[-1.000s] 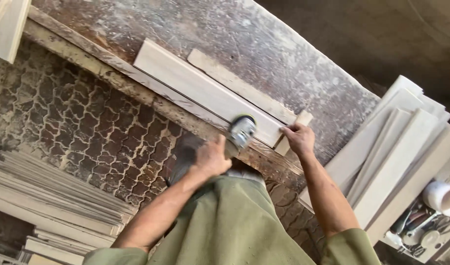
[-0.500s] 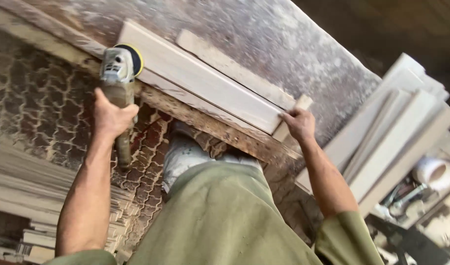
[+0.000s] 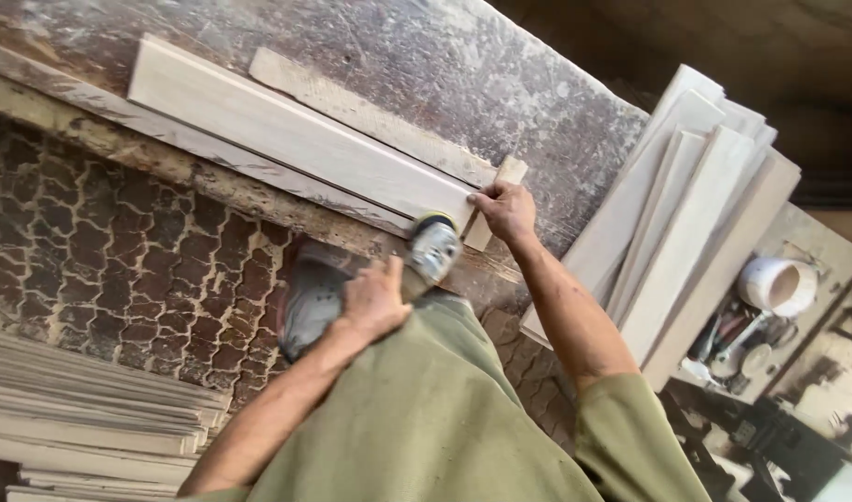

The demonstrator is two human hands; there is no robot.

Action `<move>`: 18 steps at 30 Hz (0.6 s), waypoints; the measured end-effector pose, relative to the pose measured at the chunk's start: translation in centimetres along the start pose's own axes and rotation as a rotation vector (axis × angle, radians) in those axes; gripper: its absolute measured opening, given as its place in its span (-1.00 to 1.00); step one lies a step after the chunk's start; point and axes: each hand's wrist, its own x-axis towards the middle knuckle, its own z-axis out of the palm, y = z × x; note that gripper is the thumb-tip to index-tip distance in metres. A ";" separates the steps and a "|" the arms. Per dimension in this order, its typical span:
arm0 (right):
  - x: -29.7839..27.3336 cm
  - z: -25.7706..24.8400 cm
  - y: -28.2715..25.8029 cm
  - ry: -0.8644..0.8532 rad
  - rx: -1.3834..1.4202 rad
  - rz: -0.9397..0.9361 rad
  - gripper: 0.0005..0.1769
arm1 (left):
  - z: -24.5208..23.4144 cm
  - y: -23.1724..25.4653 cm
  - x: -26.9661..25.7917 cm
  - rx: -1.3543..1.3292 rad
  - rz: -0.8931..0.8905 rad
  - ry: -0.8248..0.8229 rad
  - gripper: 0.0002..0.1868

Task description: Sanding wooden planks using a handheld power sander on a workbench.

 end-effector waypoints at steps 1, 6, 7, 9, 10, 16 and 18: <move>0.0 -0.1 -0.5 -0.031 -0.034 0.002 -0.78 | 0.2 0.8 0.2 -0.002 0.067 -0.066 -0.18; -0.1 0.2 -0.7 -0.022 -0.060 0.016 -0.83 | -1.8 -2.1 0.6 -0.014 0.016 -0.007 -0.24; -0.1 0.2 -0.7 -0.025 -0.080 0.018 -0.84 | -1.9 -3.6 0.5 -0.027 -0.030 0.041 -0.22; -0.1 0.4 -0.7 -0.031 -0.066 0.023 -0.83 | -5.2 -7.6 -0.1 -0.014 -0.111 0.093 -0.23; 0.0 0.1 -0.5 -0.024 -0.059 0.039 -0.81 | -6.7 -9.4 -0.2 -0.007 -0.175 0.140 -0.24; 0.1 0.7 -0.2 0.005 -0.004 0.035 -0.79 | -20.4 -16.5 -2.1 -0.525 -0.380 0.527 -0.40; -0.3 0.7 -0.2 0.006 0.017 0.025 -0.78 | -22.3 -20.1 -0.9 -0.526 -0.378 0.585 -0.33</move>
